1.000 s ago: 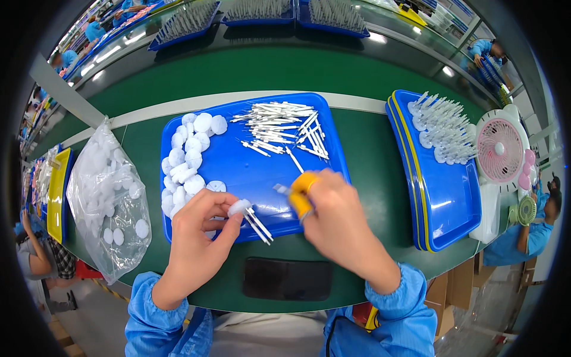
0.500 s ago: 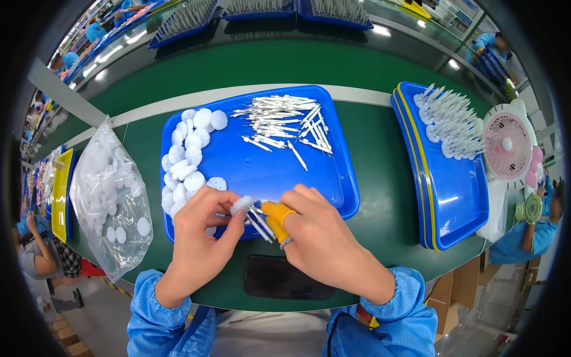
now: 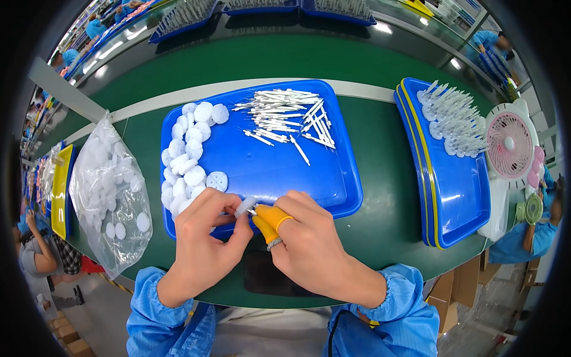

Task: The person inserts small white cylindrical rods into white circular plastic caps at a factory assembly station. They repeatedly pick a rod, align it with a cap, and press it in, then place the assembled unit into a blue tray. The process is continuous and repetitive throughout the clip.

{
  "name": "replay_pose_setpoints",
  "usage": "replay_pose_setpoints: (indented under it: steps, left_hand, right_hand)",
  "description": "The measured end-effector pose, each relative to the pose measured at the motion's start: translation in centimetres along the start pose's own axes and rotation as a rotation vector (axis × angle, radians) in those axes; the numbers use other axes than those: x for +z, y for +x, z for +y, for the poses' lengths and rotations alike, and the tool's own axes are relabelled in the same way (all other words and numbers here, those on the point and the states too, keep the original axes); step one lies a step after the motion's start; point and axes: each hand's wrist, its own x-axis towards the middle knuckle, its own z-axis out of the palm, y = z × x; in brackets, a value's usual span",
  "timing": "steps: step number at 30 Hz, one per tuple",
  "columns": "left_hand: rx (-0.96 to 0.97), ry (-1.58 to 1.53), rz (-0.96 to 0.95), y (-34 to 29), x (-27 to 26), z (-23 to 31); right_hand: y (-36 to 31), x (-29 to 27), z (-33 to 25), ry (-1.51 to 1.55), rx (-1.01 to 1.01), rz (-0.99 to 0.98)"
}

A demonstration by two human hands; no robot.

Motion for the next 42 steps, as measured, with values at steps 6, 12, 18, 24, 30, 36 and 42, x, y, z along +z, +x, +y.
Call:
replay_pose_setpoints:
  steps: [6,12,18,24,30,36,42]
  left_hand:
    - [-0.056,0.052,-0.04,-0.5,0.3,0.5]
    - [-0.045,0.01,0.045,0.1,0.4,-0.5]
    - [-0.12,-0.063,-0.019,0.8,-0.7,0.5]
    - [-0.274,-0.215,-0.031,0.8,-1.1,0.3]
    - [-0.138,-0.158,-0.049,0.8,-0.8,-0.2]
    - [-0.1,-0.104,-0.038,0.9,-0.7,0.1]
    - [-0.123,-0.105,-0.024,0.7,-0.4,0.0]
  right_hand:
    - [-0.2,0.9,0.2,0.0,0.084,-0.006]
    - [3.6,-0.8,3.7,-0.254,0.081,0.057]
    - [4.2,-2.0,7.1,-0.62,0.112,0.063]
    - [1.4,-2.7,0.1,0.151,0.311,-0.078]
    - [0.8,-2.3,0.5,-0.035,-0.034,-0.171]
    - [0.8,-2.3,1.3,-0.084,-0.05,-0.145]
    - [1.0,-1.9,1.2,-0.121,-0.044,-0.143]
